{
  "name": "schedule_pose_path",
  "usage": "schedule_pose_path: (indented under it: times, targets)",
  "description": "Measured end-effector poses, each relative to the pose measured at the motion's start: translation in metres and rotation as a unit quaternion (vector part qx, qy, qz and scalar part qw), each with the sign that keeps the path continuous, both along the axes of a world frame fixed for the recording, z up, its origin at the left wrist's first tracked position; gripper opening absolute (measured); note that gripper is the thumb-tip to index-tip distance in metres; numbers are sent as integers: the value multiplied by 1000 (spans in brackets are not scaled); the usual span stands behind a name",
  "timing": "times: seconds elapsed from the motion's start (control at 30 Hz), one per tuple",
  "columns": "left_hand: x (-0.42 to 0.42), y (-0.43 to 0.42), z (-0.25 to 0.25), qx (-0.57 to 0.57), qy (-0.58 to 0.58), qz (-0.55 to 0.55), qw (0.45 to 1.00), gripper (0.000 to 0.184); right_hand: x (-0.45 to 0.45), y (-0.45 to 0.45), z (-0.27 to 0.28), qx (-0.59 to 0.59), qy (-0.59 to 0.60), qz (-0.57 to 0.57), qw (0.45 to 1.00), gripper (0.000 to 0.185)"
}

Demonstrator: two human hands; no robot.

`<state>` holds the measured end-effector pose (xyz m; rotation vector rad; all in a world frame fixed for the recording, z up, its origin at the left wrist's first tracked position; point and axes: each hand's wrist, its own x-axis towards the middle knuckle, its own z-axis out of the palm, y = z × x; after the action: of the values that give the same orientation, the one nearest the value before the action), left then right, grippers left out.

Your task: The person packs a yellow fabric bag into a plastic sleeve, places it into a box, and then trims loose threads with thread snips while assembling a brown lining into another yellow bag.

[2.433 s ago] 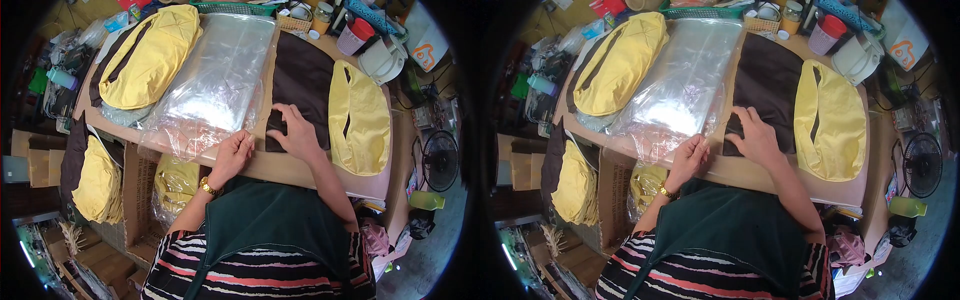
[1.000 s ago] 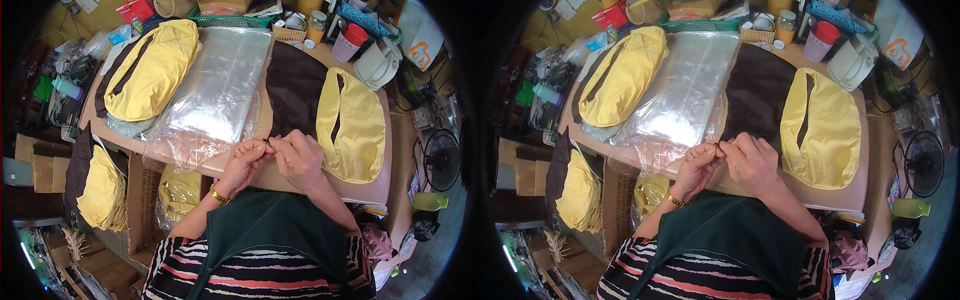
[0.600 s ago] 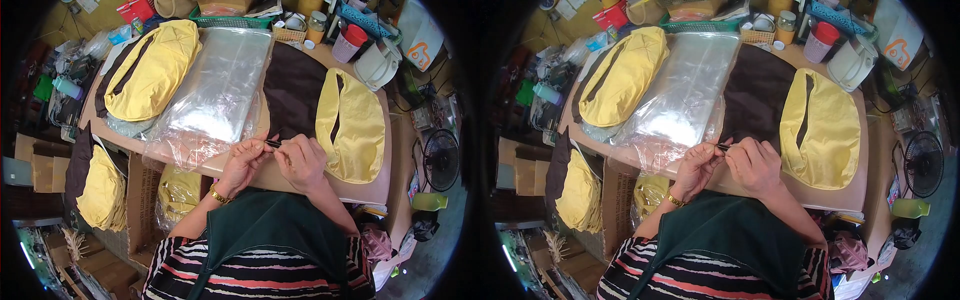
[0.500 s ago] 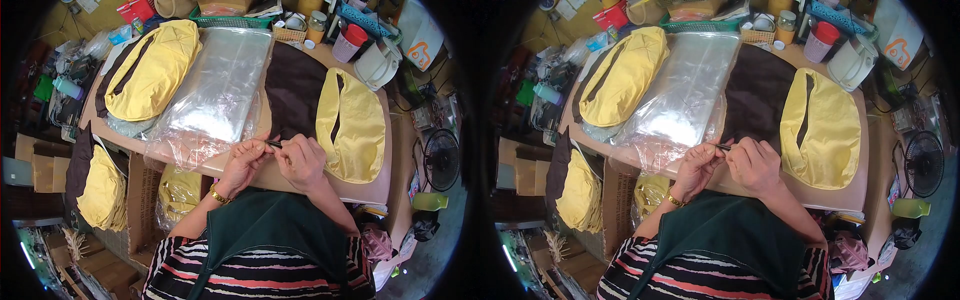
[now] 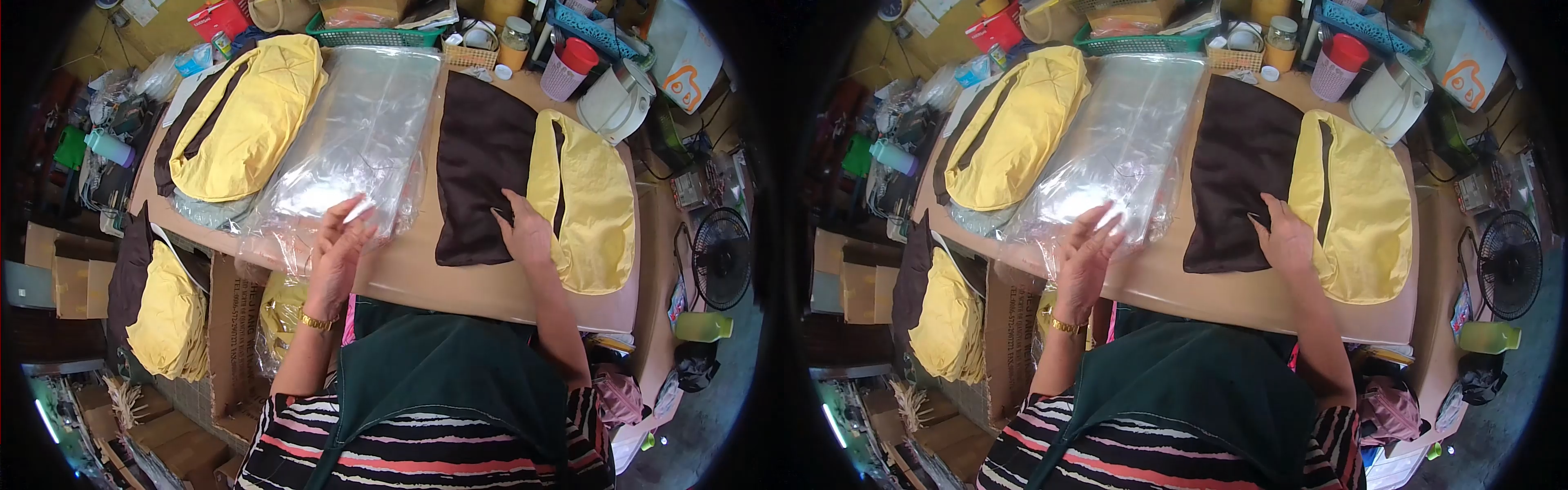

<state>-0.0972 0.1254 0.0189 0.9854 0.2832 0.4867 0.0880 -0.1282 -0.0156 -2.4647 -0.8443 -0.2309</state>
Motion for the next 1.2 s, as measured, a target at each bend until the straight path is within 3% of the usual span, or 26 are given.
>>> schedule_pose_path:
  times: [0.03, 0.17, 0.2, 0.27, 0.3, 0.33, 0.4, 0.47, 0.6, 0.67, 0.7, 0.73, 0.8, 0.83, 0.9, 0.93, 0.97, 1.0, 1.03, 1.1, 1.13, 1.2]
  targets:
    - [4, 1, 1, -4, 16, -93, 996, 43, 1, 0, 1, 0, -12, 10, 1000, 40]
    - [43, -44, -22, 113, 90, -110, 983, 45, 2, -2, 0, 7, -15, 30, 999, 38]
    - [55, -56, -28, 300, 91, -63, 948, 38, 2, -1, 0, 6, -15, 30, 999, 38]
    - [60, -61, -33, 473, 86, -19, 877, 33, 3, -4, 0, 10, -24, 29, 999, 38]
    - [59, -57, -18, 382, 169, -179, 891, 27, 4, -5, 1, 9, -25, 24, 999, 38]
    - [56, -54, -8, 277, 246, -333, 867, 26, 4, -7, 1, 8, -29, 26, 999, 39]
    - [40, -47, 0, 294, 247, -315, 868, 33, 4, -12, 2, 5, -32, 27, 999, 39]
    - [24, -27, 10, 356, 246, -349, 831, 33, 1, -14, 5, -22, -41, 42, 998, 41]
    - [11, -5, -5, 407, 295, -271, 821, 24, 2, -17, 5, -45, -34, 58, 997, 44]
    - [27, -25, -14, 511, 89, -46, 854, 18, 3, -16, 4, -27, -47, 62, 997, 46]
    - [34, -33, -12, 612, 42, -15, 790, 34, 2, -15, 4, -26, -49, 62, 997, 46]
    - [38, -41, -15, 613, 39, -13, 789, 34, 2, -16, 4, -22, -51, 64, 996, 46]
    - [41, -56, -21, 846, 11, -25, 533, 42, 1, -19, 5, -19, -60, 59, 996, 46]
    - [33, -57, -21, 846, 5, -23, 533, 42, -1, -20, 6, -33, -60, 48, 996, 46]
    - [12, -45, -12, 802, -105, -220, 546, 44, -3, -22, 6, -52, -51, 28, 997, 45]
    - [9, -36, -4, 802, -109, -221, 544, 44, -5, -24, 5, -51, -52, 24, 997, 45]
    - [3, -27, 6, 659, -24, -419, 625, 47, -6, -25, 5, -38, -33, 39, 998, 43]
    - [1, -24, 12, 467, 64, -585, 660, 49, -8, -27, 5, -25, -13, 55, 998, 40]
    - [0, -25, 13, 468, 64, -585, 659, 49, -10, -31, 7, -40, -1, 73, 997, 27]
    - [-1, -28, 15, 445, 257, -363, 778, 47, -6, -22, 44, -78, 53, 98, 991, 23]
    - [1, -29, 14, 447, 257, -362, 777, 47, 0, -15, 57, -117, 109, 123, 979, 21]
    - [10, -35, 8, 497, 219, -222, 810, 40, 29, 10, 64, 62, 128, 114, 983, 19]
